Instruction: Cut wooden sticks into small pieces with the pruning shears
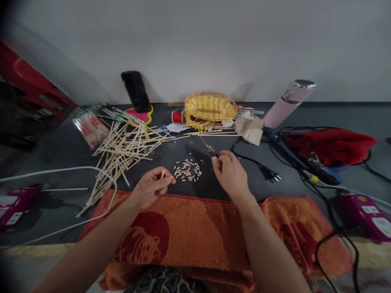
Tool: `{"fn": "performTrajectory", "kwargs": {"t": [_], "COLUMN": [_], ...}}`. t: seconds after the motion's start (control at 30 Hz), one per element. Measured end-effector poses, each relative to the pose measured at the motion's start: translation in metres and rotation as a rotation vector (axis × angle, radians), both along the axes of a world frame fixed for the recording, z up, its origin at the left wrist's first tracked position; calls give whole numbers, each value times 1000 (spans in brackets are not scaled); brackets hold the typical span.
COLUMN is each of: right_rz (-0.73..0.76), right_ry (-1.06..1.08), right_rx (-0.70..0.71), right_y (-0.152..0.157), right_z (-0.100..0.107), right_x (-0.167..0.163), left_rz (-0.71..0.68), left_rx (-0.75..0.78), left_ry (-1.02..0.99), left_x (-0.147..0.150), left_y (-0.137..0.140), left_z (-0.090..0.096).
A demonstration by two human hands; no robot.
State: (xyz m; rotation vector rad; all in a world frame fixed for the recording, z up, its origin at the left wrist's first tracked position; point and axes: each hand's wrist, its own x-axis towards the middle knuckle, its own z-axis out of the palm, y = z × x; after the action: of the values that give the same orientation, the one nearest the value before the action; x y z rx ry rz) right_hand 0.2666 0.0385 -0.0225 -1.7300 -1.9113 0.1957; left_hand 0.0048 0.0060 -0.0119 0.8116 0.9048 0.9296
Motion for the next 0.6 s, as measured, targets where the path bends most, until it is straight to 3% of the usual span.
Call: {"fn": "performTrajectory", "kwargs": {"t": [0.1, 0.17, 0.23, 0.33, 0.5, 0.6], "right_rz": [24, 76, 169, 286, 407, 454], "right_ry": [490, 800, 927, 821, 288, 21], "right_rx": [-72, -261, -402, -381, -32, 36], "right_y": [-4, -9, -15, -22, -26, -30], "right_z": [11, 17, 21, 23, 16, 12], "right_x": [-5, -9, -15, -22, -29, -33], "left_rz": [32, 45, 56, 65, 89, 98], "left_rx": [-25, -44, -58, -68, -72, -53], "left_ry": [4, 2, -17, -68, -142, -157], "left_x": [-1, -1, -2, -4, -9, -10], "left_y": [1, 2, 3, 5, 8, 8], "left_z": [0, 0, 0, 1, 3, 2]}}
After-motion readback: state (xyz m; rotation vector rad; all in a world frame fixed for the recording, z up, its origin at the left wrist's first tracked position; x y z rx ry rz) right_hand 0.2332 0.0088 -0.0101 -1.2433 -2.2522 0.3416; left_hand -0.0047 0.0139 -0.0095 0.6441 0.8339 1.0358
